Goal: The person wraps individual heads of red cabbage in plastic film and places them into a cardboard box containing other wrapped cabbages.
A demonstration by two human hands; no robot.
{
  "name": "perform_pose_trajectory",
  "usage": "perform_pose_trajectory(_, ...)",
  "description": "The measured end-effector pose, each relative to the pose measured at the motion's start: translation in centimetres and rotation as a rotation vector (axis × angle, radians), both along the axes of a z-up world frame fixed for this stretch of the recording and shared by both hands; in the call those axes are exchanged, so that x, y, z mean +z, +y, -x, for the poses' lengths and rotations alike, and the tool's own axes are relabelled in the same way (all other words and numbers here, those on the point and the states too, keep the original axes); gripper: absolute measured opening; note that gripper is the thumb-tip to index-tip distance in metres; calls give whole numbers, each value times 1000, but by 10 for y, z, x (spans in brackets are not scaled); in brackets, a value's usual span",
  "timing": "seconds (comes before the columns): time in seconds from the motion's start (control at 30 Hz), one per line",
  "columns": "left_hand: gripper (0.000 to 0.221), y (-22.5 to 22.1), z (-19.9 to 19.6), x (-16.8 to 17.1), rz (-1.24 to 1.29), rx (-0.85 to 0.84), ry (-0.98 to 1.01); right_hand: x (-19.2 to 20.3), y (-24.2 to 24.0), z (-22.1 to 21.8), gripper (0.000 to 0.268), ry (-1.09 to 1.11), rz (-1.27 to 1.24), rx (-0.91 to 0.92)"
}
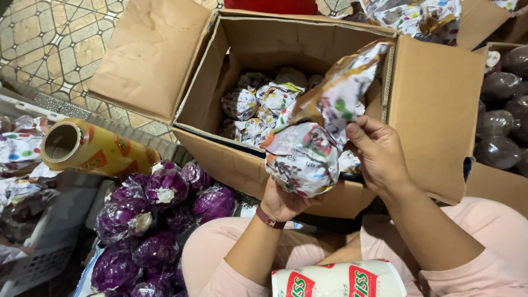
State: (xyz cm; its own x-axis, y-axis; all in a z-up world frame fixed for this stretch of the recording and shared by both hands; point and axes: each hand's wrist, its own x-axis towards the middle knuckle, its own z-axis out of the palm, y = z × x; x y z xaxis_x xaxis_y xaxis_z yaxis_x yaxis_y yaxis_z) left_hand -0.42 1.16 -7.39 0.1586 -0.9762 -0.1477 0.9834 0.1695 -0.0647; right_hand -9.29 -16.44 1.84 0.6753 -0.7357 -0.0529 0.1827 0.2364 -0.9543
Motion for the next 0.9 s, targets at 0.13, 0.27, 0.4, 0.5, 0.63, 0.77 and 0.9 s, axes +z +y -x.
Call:
perform_pose_trajectory(0.13, 57, -6, 1, -8, 39, 2, 8, 27, 13, -2, 13, 33, -68, -29)
perform_pose_trajectory(0.27, 57, -10, 1, -15, 68, 2, 12, -1, -3, 3, 13, 14, -122, -26)
perform_pose_trajectory(0.4, 58, -9, 7, -25, 115, 11, 22, 3, -8, 7, 12, 28, -240, 39)
perform_pose_trajectory(0.5, 60, -13, 8, -31, 146, 27, 35, 26, 1, 3, 13, 34, -324, 71)
perform_pose_trajectory(0.63, 62, -8, 9, -41, 195, 48, 45, 16, 0, 1, 24, 120, -225, -15)
perform_pose_trajectory(0.77, 64, -6, 8, -46, 227, 61, 56, 8, -5, 11, 33, 4, 250, -114)
perform_pose_trajectory(0.9, 65, -10, 4, -25, 198, 96, 44, 8, 11, 17, 29, -89, 587, -3)
